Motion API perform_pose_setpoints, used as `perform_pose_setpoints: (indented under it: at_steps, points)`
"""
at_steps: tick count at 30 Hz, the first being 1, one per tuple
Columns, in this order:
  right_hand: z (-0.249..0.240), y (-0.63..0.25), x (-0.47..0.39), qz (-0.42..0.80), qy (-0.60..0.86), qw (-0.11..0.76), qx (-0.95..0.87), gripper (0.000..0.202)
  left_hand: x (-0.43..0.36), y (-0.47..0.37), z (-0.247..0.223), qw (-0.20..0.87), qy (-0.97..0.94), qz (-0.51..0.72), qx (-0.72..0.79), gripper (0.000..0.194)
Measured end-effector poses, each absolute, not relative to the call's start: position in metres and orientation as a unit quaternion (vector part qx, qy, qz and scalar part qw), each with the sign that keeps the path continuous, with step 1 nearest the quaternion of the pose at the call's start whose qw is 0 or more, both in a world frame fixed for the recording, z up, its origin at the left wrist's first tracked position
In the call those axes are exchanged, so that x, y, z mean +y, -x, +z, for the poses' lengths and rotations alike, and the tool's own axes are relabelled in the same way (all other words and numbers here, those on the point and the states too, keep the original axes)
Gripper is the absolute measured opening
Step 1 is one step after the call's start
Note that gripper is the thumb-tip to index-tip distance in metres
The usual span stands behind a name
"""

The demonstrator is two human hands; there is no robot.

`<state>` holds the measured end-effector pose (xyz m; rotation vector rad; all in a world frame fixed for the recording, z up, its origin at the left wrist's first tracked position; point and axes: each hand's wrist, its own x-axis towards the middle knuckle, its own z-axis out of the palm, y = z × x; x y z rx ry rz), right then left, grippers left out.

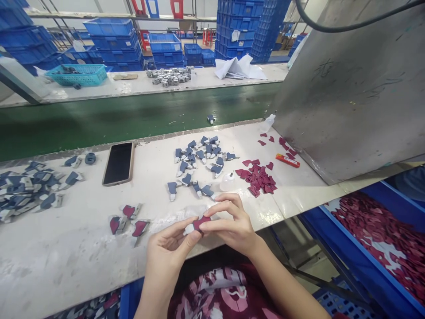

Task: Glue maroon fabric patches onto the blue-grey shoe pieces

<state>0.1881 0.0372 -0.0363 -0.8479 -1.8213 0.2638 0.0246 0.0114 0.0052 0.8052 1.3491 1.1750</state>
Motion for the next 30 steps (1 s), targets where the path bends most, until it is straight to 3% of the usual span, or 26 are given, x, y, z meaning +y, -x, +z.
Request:
perform_pose_setpoints:
  at_steps: [5, 9, 12, 18, 22, 24, 27, 30]
  points:
    - [-0.034, -0.185, 0.037, 0.199, 0.388, 0.531, -0.727, 0.060, 0.016, -0.027, 0.004, 0.538, -0.314, 0.500, 0.602, 0.034]
    - [-0.035, -0.177, 0.033, 0.316, 0.414, 0.524, -0.674, 0.027, 0.017, -0.027, 0.001, 0.535, -0.307, 0.516, 0.595, 0.032]
    - [-0.036, -0.170, 0.031, 0.328, 0.435, 0.513, -0.663, 0.016, 0.018, -0.021, -0.004, 0.532, -0.315, 0.513, 0.595, 0.032]
    - [-0.042, -0.154, 0.030, 0.316, 0.446, 0.494, -0.676, 0.018, 0.017, -0.003, -0.016, 0.523, -0.315, 0.496, 0.617, 0.030]
    - [-0.040, -0.149, 0.032, 0.358, 0.417, 0.466, -0.693, 0.029, 0.020, 0.023, -0.016, 0.484, -0.336, 0.482, 0.649, 0.035]
    - [-0.038, -0.155, 0.033, 0.324, 0.399, 0.474, -0.715, 0.037, 0.023, 0.048, -0.014, 0.387, -0.347, 0.473, 0.712, 0.037]
    - [-0.038, -0.177, 0.035, 0.173, 0.410, 0.531, -0.721, 0.045, 0.028, 0.097, -0.009, 0.214, -0.383, 0.413, 0.798, 0.033]
    - [-0.043, -0.201, 0.040, 0.044, 0.494, 0.554, -0.668, 0.039, 0.037, 0.142, -0.004, 0.180, -0.435, 0.308, 0.827, 0.034]
